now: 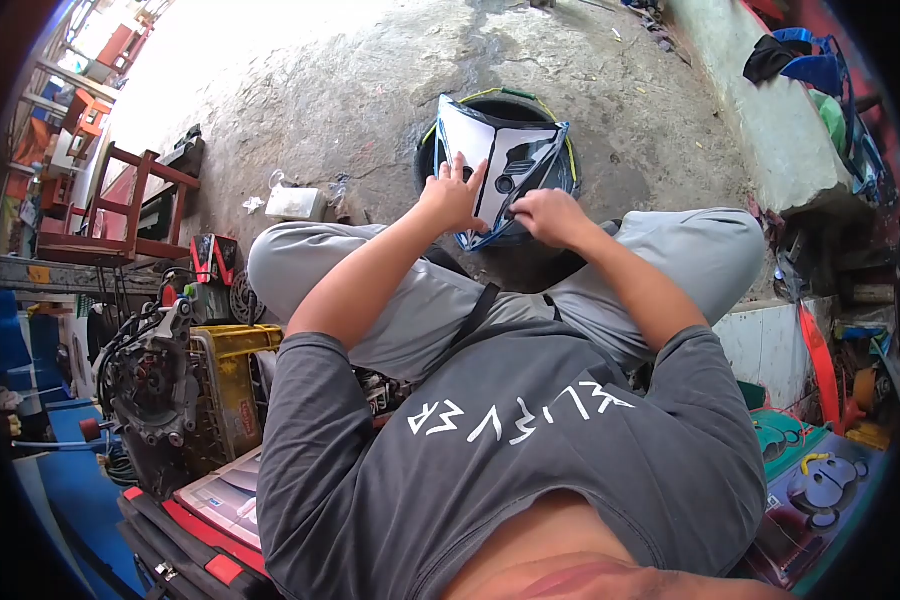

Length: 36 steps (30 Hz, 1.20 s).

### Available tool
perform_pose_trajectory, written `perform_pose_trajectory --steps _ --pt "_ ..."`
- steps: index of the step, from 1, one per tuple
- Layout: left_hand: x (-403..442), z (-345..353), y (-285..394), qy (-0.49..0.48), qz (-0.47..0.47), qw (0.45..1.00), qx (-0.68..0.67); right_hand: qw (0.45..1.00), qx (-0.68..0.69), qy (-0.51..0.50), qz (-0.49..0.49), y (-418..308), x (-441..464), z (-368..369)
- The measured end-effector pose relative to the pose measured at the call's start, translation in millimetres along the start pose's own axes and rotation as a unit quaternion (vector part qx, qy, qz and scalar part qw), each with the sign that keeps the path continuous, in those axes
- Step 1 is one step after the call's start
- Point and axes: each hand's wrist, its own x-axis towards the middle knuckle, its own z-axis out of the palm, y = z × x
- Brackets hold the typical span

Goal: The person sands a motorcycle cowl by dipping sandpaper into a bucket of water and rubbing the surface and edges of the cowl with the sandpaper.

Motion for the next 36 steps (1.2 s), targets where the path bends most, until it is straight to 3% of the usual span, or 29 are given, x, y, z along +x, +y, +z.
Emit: perform_pose_trajectory --steps 4,7,10,14,17,18,21,28,32,36 --pt "-0.9 -1.1 -0.4 0.004 0.002 1.0 0.005 0.997 -0.05 -0.007 0.059 11.0 4.8 -7.3" --pt "-0.6 -1.8 0.8 0.001 0.0 1.0 0.007 0.989 -0.04 0.065 0.128 41.2 10.9 -11.5" --pt "-0.7 -2.5 1.0 -0.001 0.001 1.0 0.002 0.989 -0.073 0.05 0.118 35.7 11.7 -2.4" --pt "-0.5 -1.0 -0.6 0.001 0.001 1.0 0.0 1.0 -0.026 0.001 0.003 -6.4 -0.8 1.5" --pt "-0.7 -1.8 0.1 -0.002 0.001 1.0 -0.001 0.999 -0.036 0.03 0.027 7.5 2.4 0.1" --pt "-1.1 -2.2 0.5 -0.001 0.0 1.0 -0.001 0.995 -0.044 0.029 0.086 16.2 6.3 -4.3" --pt "0.5 -0.4 0.0 0.001 0.002 1.0 -0.002 0.984 -0.04 0.101 0.138 41.1 8.4 -8.9" --pt "-1.8 -6.5 2.0 -0.021 -0.008 1.0 -0.015 1.0 -0.008 -0.013 -0.004 -11.0 -1.9 2.5" --pt "-0.4 0.0 -0.4 0.003 0.003 1.0 -0.001 0.997 -0.02 0.008 0.069 8.2 4.2 -6.7" --pt "-1.9 -7.4 1.8 -0.015 -0.006 1.0 -0.005 0.985 -0.03 0.105 0.135 43.3 8.4 -5.1"
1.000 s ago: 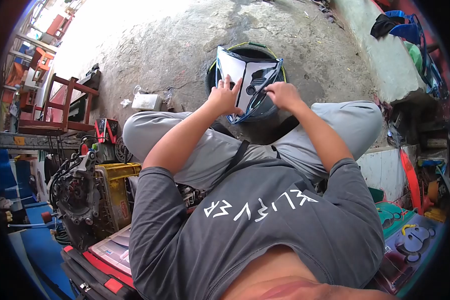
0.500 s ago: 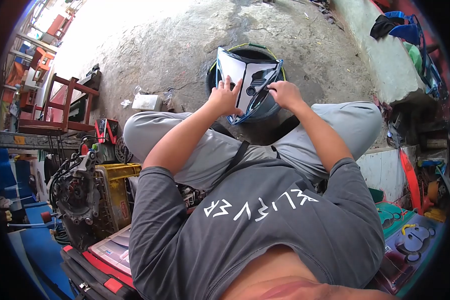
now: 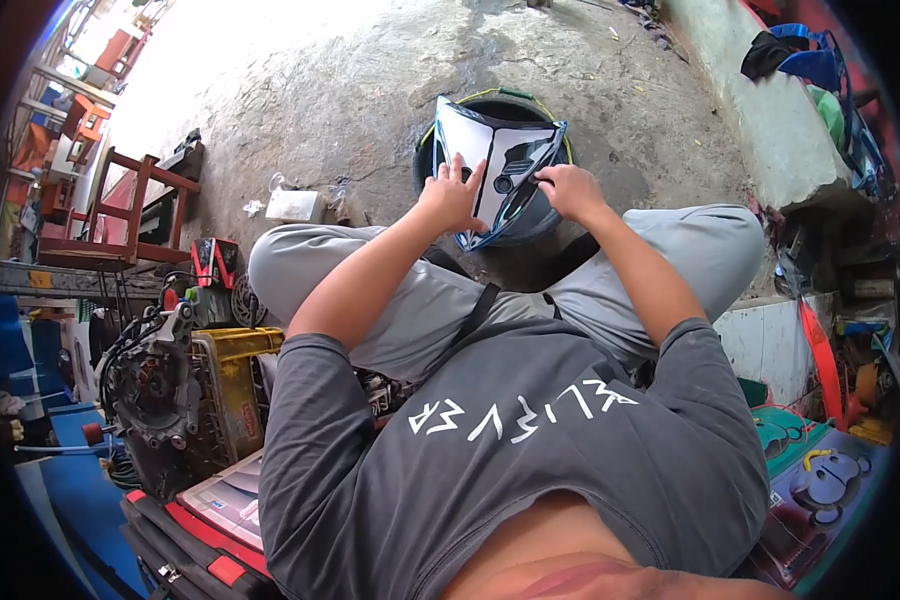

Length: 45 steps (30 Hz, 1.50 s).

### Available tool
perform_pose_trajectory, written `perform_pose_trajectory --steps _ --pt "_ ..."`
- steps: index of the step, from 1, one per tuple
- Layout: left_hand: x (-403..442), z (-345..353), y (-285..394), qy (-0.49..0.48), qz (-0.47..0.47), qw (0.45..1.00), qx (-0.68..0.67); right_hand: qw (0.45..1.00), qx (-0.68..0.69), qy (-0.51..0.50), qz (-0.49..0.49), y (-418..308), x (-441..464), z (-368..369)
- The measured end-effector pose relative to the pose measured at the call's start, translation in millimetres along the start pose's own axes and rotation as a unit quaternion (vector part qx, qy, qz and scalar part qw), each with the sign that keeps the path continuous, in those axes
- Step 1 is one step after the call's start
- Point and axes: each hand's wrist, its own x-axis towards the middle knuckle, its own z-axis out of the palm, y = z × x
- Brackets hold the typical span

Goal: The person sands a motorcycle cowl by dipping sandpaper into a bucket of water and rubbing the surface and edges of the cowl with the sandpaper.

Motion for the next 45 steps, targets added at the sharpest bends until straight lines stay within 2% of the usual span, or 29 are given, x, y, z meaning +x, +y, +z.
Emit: perform_pose_trajectory --steps 3,4,5,7,10,13,16,20,24,27,30,31,33,36,39,42,45 --pt "-1.3 -2.2 1.5 -0.01 -0.002 1.0 -0.001 0.998 -0.041 -0.015 -0.049 -15.7 -7.6 10.5" --pt "-0.5 -1.1 1.0 -0.01 -0.003 1.0 -0.003 0.991 -0.055 -0.028 -0.121 -28.3 -15.9 11.0" --pt "-0.3 1.9 0.1 0.001 -0.001 1.0 -0.001 0.987 -0.045 -0.052 -0.147 -39.4 -25.5 12.7" --pt "1.1 6.8 -1.6 0.022 0.007 1.0 0.004 0.982 -0.077 -0.07 -0.158 -52.3 -33.9 11.5" --pt "2.5 8.9 -2.8 0.025 0.009 1.0 0.004 0.995 -0.023 -0.022 -0.092 -30.4 -19.9 5.4" --pt "1.5 7.7 -1.5 0.023 0.007 1.0 0.0 0.999 -0.029 0.027 -0.005 -5.6 -4.3 -0.9" --pt "3.2 6.4 -1.8 0.022 0.008 1.0 -0.002 0.998 -0.032 0.007 -0.054 -11.8 -7.4 10.4" --pt "0.8 7.1 -2.8 0.02 0.008 1.0 -0.006 0.981 -0.009 -0.108 -0.164 -54.0 -27.5 5.2" --pt "0.1 3.1 -1.2 0.014 0.007 1.0 -0.003 0.992 -0.011 -0.079 -0.095 -36.2 -18.6 -2.1" --pt "1.7 4.8 -1.0 0.015 0.005 1.0 0.003 1.0 -0.004 0.019 -0.017 -4.0 -3.2 0.1" --pt "2.5 7.0 -1.4 0.018 0.005 1.0 0.002 0.994 -0.089 0.018 -0.057 -8.5 -4.6 10.8" --pt "1.7 7.6 -1.4 0.015 0.007 1.0 -0.002 0.985 -0.137 0.001 -0.1 -23.2 -13.5 13.8" --pt "2.4 6.5 -2.8 0.011 0.007 1.0 -0.007 0.971 -0.122 -0.036 -0.203 -49.2 -31.6 20.4" --pt "2.2 6.3 -3.7 0.015 0.007 1.0 -0.007 0.972 -0.094 -0.022 -0.212 -58.7 -41.5 15.0" --pt "1.0 4.4 -0.6 0.016 0.006 1.0 -0.007 0.989 -0.128 0.0 -0.074 -29.2 -16.8 7.4" --pt "0.7 4.3 -0.2 0.012 0.005 1.0 -0.007 0.991 -0.09 0.084 -0.05 -8.7 -7.9 5.6" --pt "1.8 4.8 -1.1 0.014 0.006 1.0 -0.004 0.987 -0.088 -0.001 -0.132 -31.1 -18.6 11.7"
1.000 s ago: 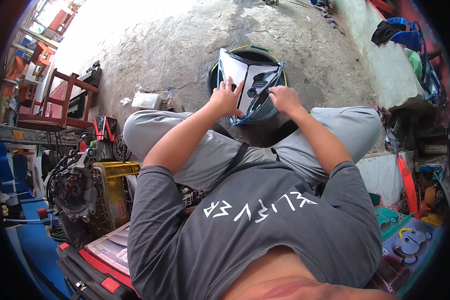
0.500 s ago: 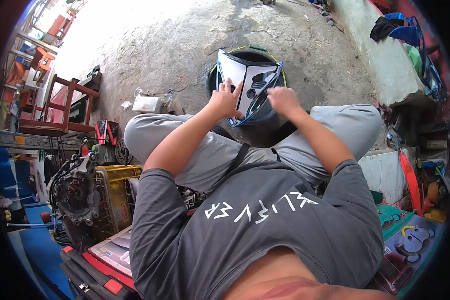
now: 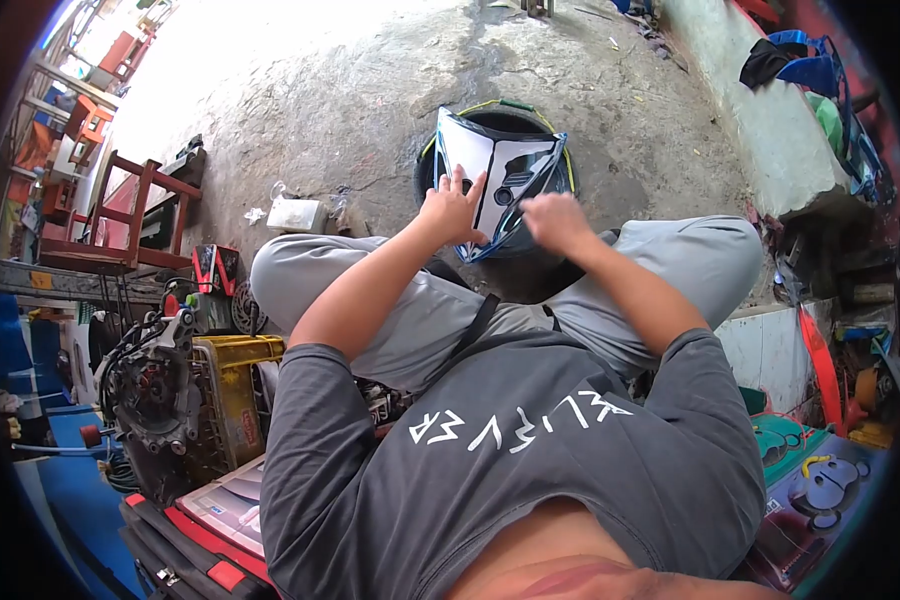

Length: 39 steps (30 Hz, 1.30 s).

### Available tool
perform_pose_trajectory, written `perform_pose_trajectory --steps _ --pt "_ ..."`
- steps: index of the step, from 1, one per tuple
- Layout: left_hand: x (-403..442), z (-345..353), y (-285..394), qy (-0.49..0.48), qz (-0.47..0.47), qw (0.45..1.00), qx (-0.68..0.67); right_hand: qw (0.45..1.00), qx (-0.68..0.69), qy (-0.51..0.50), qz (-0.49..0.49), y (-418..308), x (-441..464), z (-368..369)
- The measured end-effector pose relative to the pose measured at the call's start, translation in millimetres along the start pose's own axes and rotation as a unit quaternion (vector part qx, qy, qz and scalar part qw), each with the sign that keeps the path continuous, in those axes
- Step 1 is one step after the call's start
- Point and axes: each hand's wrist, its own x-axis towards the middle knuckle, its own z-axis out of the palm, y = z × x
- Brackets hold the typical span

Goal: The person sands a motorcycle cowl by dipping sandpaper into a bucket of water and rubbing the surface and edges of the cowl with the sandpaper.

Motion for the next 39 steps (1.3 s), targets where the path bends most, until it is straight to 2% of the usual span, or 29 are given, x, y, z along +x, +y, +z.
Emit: perform_pose_trajectory --steps 3,8,10,13,17,20,24,28,29,32,34,36,38,39 --pt "1.6 5.3 -2.5 0.003 0.003 1.0 0.002 0.997 -0.001 -0.044 -0.058 -35.2 -11.6 3.8" --pt "1.6 2.8 -1.2 0.001 0.004 1.0 0.008 0.998 0.027 0.007 0.062 5.4 3.9 1.5" --pt "0.7 1.6 -0.9 -0.003 0.0 1.0 0.008 0.993 0.041 0.06 0.097 22.5 8.4 0.7" --pt "2.2 1.4 -0.3 -0.007 0.002 1.0 0.009 0.996 -0.021 0.03 0.078 14.3 6.1 3.0" --pt "1.1 2.2 -1.0 -0.006 0.002 1.0 0.007 0.999 -0.012 0.01 -0.045 -22.5 -6.9 18.2" --pt "1.3 0.5 -0.6 -0.011 -0.001 1.0 0.008 1.0 0.001 0.016 -0.016 -14.3 -3.7 3.0" --pt "0.4 -0.2 0.0 -0.008 -0.002 1.0 0.014 0.991 0.029 0.055 0.115 27.5 10.6 6.6" --pt "1.5 0.7 -0.4 -0.009 0.0 1.0 0.009 0.999 0.021 -0.012 0.034 0.0 3.1 0.7" --pt "1.1 1.4 -0.7 -0.009 0.0 1.0 0.008 0.999 0.029 0.01 -0.021 -12.2 -0.8 2.9" --pt "1.6 1.9 -1.2 -0.009 0.001 1.0 0.009 0.998 0.036 -0.03 -0.036 -29.9 -7.8 -2.0" --pt "1.3 2.5 -1.2 -0.004 -0.002 1.0 0.002 0.995 0.094 0.0 0.017 -12.8 -3.9 0.5" --pt "1.2 2.8 0.0 -0.003 -0.003 1.0 -0.002 0.991 0.081 0.028 0.1 8.9 5.5 -0.6" --pt "0.7 0.3 -0.1 -0.006 -0.004 1.0 -0.002 0.987 0.073 0.068 0.128 22.4 9.9 -2.4" --pt "0.2 -1.0 -0.1 -0.009 -0.005 1.0 0.001 0.991 0.054 0.05 0.115 22.7 10.3 0.5"
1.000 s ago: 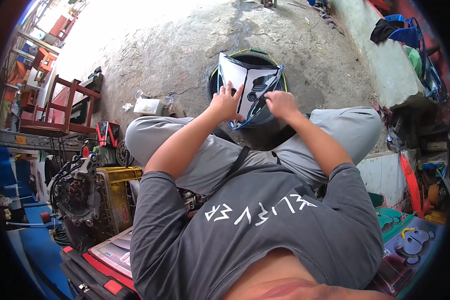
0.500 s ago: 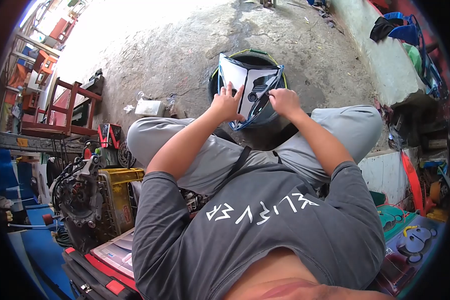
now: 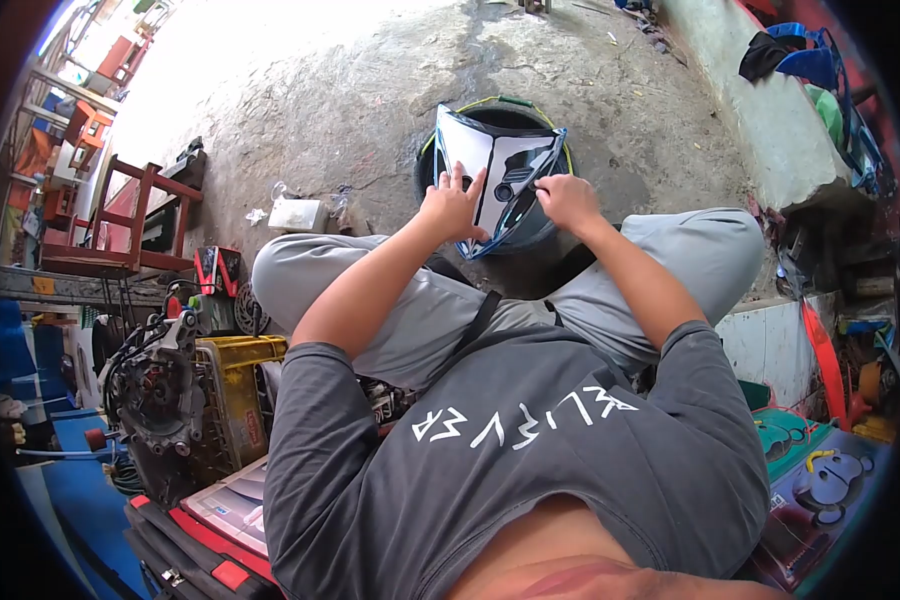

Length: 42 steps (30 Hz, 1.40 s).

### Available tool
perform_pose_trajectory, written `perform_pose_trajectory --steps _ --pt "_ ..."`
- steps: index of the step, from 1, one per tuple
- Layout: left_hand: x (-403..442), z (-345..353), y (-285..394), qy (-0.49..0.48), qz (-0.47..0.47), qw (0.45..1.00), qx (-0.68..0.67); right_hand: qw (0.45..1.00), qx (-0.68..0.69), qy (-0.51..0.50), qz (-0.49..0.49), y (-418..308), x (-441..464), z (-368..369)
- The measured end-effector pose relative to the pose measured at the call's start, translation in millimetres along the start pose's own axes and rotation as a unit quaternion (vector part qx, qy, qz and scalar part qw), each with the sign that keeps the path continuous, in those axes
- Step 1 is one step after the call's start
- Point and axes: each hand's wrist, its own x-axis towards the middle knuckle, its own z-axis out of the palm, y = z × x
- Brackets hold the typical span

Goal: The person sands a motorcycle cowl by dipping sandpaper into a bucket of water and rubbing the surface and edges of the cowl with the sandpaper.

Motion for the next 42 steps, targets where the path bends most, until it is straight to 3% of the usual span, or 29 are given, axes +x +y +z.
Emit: perform_pose_trajectory --steps 6,11,13,16,20,27,30,31,34,38,41,42 --pt "-0.9 0.9 -0.2 -0.001 0.005 1.0 0.005 0.984 -0.008 -0.09 -0.151 -42.1 -26.2 6.1" --pt "0.8 1.6 0.0 0.004 0.004 1.0 0.01 0.996 0.036 -0.077 -0.012 -15.5 -6.7 -6.7" --pt "-0.4 0.1 0.7 -0.001 0.0 1.0 0.003 0.999 0.035 -0.012 0.014 -0.1 -0.7 -6.1" --pt "0.1 -2.4 1.0 -0.006 -0.002 1.0 -0.011 0.999 -0.03 -0.031 -0.008 -2.4 1.4 6.8" --pt "0.2 0.6 1.0 0.0 -0.001 1.0 -0.013 0.985 -0.022 -0.086 -0.147 -40.9 -21.2 5.7" --pt "-1.1 -2.1 2.0 -0.003 -0.007 1.0 0.003 0.999 0.022 -0.021 0.014 -7.7 -3.2 -6.7" --pt "-0.4 -1.9 1.4 -0.005 -0.003 1.0 0.001 0.992 -0.048 -0.09 -0.071 -24.6 -8.7 -4.7" --pt "-0.2 -1.3 0.8 -0.006 -0.002 1.0 0.001 0.988 -0.02 -0.064 -0.141 -30.4 -16.0 6.0" --pt "0.0 1.8 -0.3 0.002 0.001 1.0 -0.002 0.978 -0.019 -0.11 -0.177 -52.1 -30.6 0.1" --pt "-0.6 0.0 0.4 -0.001 -0.001 1.0 -0.005 0.998 -0.007 -0.05 -0.042 -18.3 -8.4 0.4" --pt "-1.0 -1.0 0.7 -0.004 -0.003 1.0 -0.003 1.0 0.018 0.023 0.006 4.7 2.5 -0.4" --pt "-0.8 -0.2 1.0 -0.004 -0.004 1.0 -0.003 1.0 0.002 -0.001 -0.006 4.6 1.7 2.0"
